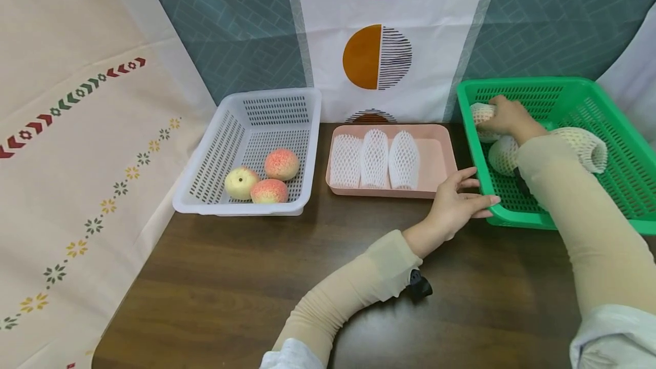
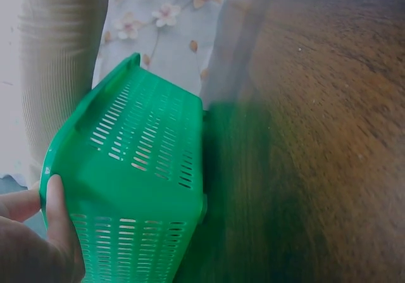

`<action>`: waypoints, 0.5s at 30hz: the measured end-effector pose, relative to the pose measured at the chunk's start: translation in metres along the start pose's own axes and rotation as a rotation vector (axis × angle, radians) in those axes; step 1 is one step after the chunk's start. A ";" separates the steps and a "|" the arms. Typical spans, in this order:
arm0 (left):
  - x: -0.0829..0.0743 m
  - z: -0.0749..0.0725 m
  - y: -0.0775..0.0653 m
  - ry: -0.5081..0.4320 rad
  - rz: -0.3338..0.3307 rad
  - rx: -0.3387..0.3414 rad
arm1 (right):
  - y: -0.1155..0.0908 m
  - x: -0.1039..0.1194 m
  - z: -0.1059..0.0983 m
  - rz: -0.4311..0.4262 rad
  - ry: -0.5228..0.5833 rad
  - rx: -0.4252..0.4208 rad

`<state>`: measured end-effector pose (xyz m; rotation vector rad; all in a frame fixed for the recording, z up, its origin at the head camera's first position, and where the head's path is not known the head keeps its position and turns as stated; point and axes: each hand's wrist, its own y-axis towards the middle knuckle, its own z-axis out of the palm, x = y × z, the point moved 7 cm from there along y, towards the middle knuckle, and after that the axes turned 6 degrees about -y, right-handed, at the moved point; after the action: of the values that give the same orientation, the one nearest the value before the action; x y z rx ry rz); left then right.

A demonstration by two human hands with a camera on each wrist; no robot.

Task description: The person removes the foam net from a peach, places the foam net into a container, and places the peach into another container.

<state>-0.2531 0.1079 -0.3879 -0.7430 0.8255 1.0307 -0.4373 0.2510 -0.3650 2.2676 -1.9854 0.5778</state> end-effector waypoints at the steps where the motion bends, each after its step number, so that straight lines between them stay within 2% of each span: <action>1: -0.001 0.000 0.000 0.002 0.001 0.001 | 0.001 0.000 0.000 -0.001 0.002 0.000; 11: -0.001 0.001 0.001 0.005 -0.010 -0.020 | 0.002 -0.005 0.002 0.036 0.027 0.064; 15: 0.001 0.000 0.002 0.002 -0.017 -0.024 | 0.002 -0.005 0.003 0.029 0.011 0.062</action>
<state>-0.2547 0.1091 -0.3895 -0.7704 0.8087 1.0258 -0.4390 0.2545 -0.3697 2.2683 -2.0260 0.6623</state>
